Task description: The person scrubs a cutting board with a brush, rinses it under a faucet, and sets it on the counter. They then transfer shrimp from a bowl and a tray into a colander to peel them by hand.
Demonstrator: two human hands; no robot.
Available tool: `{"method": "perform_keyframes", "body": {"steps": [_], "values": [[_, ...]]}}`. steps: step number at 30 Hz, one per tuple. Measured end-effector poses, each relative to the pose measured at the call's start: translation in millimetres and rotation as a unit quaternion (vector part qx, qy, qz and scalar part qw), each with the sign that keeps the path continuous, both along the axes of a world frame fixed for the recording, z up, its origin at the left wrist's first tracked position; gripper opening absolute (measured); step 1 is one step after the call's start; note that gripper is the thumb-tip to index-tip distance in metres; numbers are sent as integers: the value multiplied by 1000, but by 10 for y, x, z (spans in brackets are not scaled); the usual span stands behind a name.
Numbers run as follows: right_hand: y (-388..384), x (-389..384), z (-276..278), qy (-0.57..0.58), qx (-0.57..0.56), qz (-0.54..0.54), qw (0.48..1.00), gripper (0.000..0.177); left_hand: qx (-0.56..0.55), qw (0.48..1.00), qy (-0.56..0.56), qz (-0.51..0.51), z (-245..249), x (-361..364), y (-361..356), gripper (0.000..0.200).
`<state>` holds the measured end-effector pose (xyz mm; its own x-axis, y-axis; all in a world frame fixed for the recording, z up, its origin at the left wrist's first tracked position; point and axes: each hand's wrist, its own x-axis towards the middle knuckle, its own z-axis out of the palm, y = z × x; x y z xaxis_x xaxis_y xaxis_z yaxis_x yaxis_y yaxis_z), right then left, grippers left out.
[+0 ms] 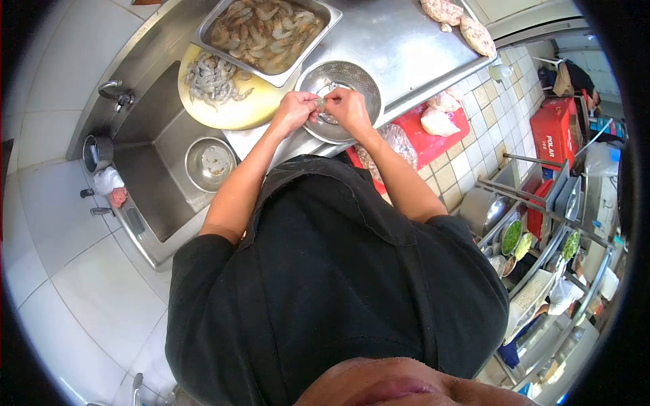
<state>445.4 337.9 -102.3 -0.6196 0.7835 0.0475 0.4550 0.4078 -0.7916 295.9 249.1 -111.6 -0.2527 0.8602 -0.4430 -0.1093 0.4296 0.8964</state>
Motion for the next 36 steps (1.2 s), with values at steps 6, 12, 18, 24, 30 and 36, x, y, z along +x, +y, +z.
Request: {"method": "perform_keyframes", "body": {"steps": [6, 12, 18, 24, 30, 36], "values": [[82, 33, -376, 199, -525, -138, 816, 12, 146, 963, 209, 86, -238, 161, 9, 22], [122, 205, -273, -135, 4, -26, 991, 24, 125, 967, 205, 88, -226, 44, 151, 21], [172, 48, -148, 123, -230, -71, 963, 29, 118, 983, -82, 111, -136, 182, 158, 28], [2, -85, 86, 50, -89, -111, 989, 25, 205, 945, 242, 77, -4, 291, 60, 39], [16, -79, 18, 3, -74, -44, 996, 23, 121, 953, 276, 29, -27, 178, 49, 28], [0, -38, -39, -30, -21, 0, 999, 22, 30, 964, 264, -29, 38, 151, 9, 27]]}}
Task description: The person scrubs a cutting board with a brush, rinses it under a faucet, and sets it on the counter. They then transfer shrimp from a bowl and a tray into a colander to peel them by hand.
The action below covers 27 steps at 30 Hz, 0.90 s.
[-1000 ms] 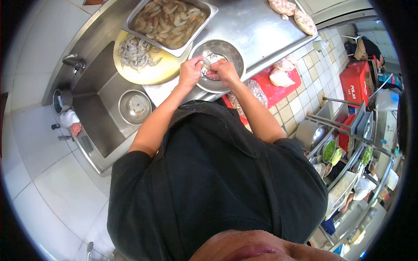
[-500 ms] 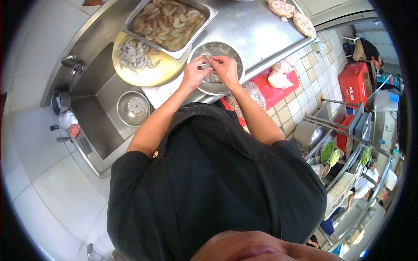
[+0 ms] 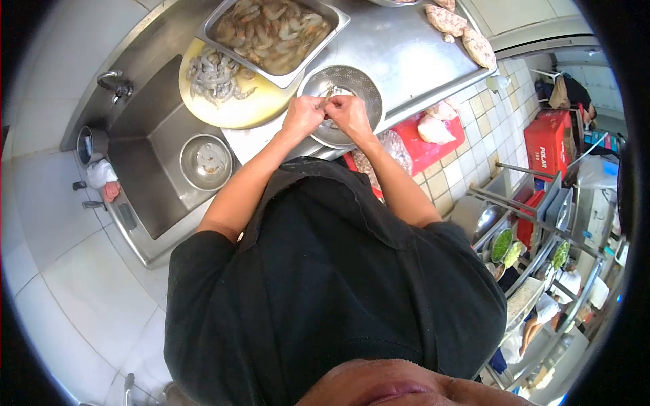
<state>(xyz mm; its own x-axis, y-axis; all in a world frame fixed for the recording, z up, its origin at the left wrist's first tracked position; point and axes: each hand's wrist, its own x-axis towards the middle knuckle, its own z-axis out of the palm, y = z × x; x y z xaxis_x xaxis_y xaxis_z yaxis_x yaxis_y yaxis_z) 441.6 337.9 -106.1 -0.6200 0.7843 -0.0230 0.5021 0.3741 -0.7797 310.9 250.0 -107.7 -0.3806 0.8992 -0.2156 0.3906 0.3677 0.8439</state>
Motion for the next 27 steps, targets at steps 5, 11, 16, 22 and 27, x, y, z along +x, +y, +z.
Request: {"method": "perform_keyframes", "body": {"steps": [5, 11, 16, 22, 27], "values": [[-16, 11, 96, -31, -31, 15, 999, 19, 12, 998, -21, -60, -77, -60, -51, 29], [70, 65, 49, 4, 99, 22, 995, 16, -1, 980, -200, -11, -140, -56, -158, 37], [351, 219, -109, -32, 180, 12, 983, 18, -38, 995, -87, -21, -16, -154, -310, 40], [491, 301, 108, -157, 42, 1, 987, 19, 15, 999, 7, 31, 187, -379, -543, 33], [-36, -100, 387, 143, 42, 193, 970, 28, 114, 980, 149, -73, 316, -303, -406, 25]]}}
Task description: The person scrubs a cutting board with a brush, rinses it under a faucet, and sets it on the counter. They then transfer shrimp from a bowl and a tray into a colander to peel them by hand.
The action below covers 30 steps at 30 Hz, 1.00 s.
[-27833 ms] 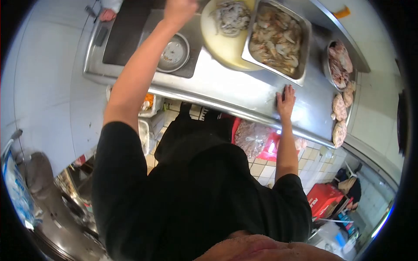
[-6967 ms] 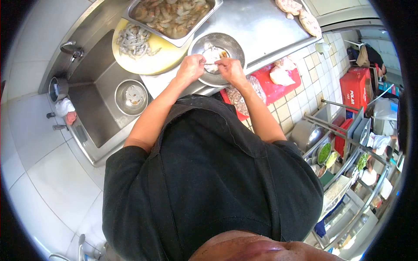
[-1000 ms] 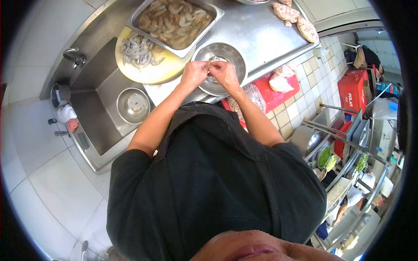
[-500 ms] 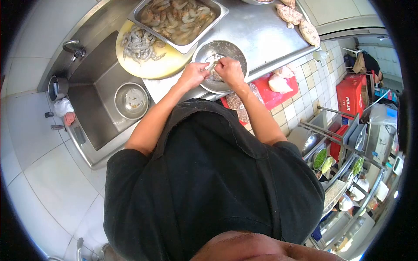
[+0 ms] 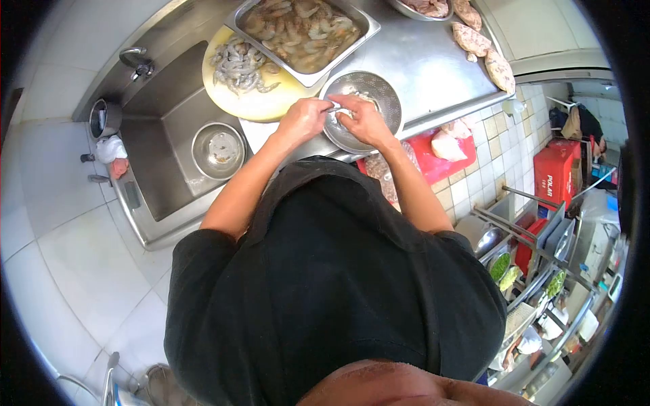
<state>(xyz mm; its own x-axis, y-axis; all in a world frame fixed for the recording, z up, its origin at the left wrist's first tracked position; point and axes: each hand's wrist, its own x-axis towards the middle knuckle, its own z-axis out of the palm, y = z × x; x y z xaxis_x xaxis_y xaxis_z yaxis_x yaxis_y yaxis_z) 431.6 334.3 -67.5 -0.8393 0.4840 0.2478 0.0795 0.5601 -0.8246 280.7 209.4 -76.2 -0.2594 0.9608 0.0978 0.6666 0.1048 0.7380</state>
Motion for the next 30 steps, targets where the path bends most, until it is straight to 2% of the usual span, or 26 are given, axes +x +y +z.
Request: {"method": "perform_keyframes", "body": {"steps": [3, 6, 9, 10, 13, 14, 16, 19, 22, 26, 28, 30], "values": [[-31, -51, -77, -124, -7, 2, 992, 29, 25, 997, 16, 67, 102, 37, -22, 19], [-85, -79, -117, -110, -39, 16, 993, 27, -43, 997, 36, 53, 58, -62, -119, 18], [-121, -106, -118, -103, -41, 3, 994, 25, -62, 993, 23, 93, 73, -114, -211, 18], [-109, -109, -121, -98, -34, -4, 995, 24, -99, 987, 50, 119, 94, -172, -232, 18], [124, 97, -230, -63, -11, -116, 991, 22, -43, 978, 123, 165, 116, -589, -289, 19], [208, 200, -181, -198, -27, -107, 974, 22, -22, 975, 151, 164, 142, -645, -216, 21], [288, 361, -428, -164, 142, -117, 969, 23, 21, 965, 206, 164, 331, -747, -9, 24], [294, 446, -521, -184, 71, -113, 974, 25, -69, 973, 165, 143, 299, -819, 517, 26], [201, 421, -512, -190, 9, -123, 974, 23, -235, 918, 298, 114, 27, -938, 936, 24], [189, 471, -540, -148, 14, -115, 982, 23, -257, 919, 283, 99, -160, -1070, 1086, 23], [204, 455, -443, -146, -57, -131, 979, 22, -256, 928, 255, 87, 4, -1038, 1024, 23], [217, 409, -268, -137, -92, -145, 976, 23, -149, 969, 149, 130, 209, -980, 888, 24]]}}
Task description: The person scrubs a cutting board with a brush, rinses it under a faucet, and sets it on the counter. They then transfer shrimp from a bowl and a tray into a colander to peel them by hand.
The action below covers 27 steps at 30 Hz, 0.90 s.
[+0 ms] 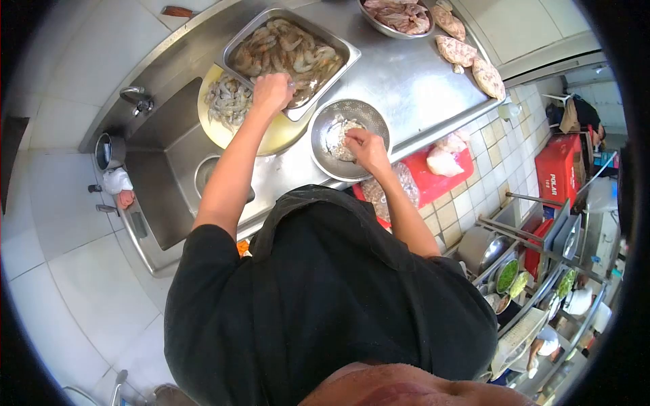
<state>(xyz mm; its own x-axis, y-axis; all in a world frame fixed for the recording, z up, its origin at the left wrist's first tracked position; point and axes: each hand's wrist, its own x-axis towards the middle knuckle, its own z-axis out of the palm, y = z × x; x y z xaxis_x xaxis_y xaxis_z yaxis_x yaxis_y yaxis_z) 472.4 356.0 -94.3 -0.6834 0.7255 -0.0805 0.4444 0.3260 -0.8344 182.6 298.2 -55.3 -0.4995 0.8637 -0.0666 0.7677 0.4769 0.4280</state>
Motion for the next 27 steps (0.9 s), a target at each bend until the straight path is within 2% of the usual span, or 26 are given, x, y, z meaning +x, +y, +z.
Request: {"method": "perform_keyframes", "body": {"steps": [1, 5, 8, 12, 15, 16, 17, 18, 20, 21, 24, 27], "values": [[17, -63, 142, 7, 3, -6, 1000, 23, 64, 997, -46, 19, 100, 42, -67, 25], [35, -428, 585, 111, 33, -36, 993, 28, 151, 972, -174, 41, 416, 260, -185, 28], [74, -713, 819, 204, 259, -7, 944, 31, 151, 965, -215, -2, 481, 543, -229, 27], [114, -692, 617, 71, 111, 27, 991, 30, 246, 902, -354, -28, 225, 839, -234, 22], [56, -522, 550, 15, 61, 15, 998, 27, 224, 825, -519, -2, -59, 871, -291, 24], [21, -453, 517, 15, 64, 14, 998, 26, 184, 847, -499, -9, -134, 856, -320, 26], [11, -384, 469, 15, 67, 11, 998, 25, 156, 848, -507, 2, -211, 856, -349, 26], [57, -323, 372, -46, 53, 47, 996, 23, 127, 848, -515, 12, -230, 869, -366, 26], [43, -193, 204, 5, 78, 50, 996, 23, 82, 850, -520, 7, -342, 865, -380, 26], [16, -138, 179, 30, 90, 50, 994, 24, 87, 848, -522, 28, -358, 846, -379, 24], [50, -24, 149, -55, 60, 11, 997, 27, 98, 830, -543, 80, -369, 820, -355, 21], [-17, -155, 130, 56, 152, -16, 987, 30, 62, 841, -536, 47, -255, 895, -324, 20]]}}
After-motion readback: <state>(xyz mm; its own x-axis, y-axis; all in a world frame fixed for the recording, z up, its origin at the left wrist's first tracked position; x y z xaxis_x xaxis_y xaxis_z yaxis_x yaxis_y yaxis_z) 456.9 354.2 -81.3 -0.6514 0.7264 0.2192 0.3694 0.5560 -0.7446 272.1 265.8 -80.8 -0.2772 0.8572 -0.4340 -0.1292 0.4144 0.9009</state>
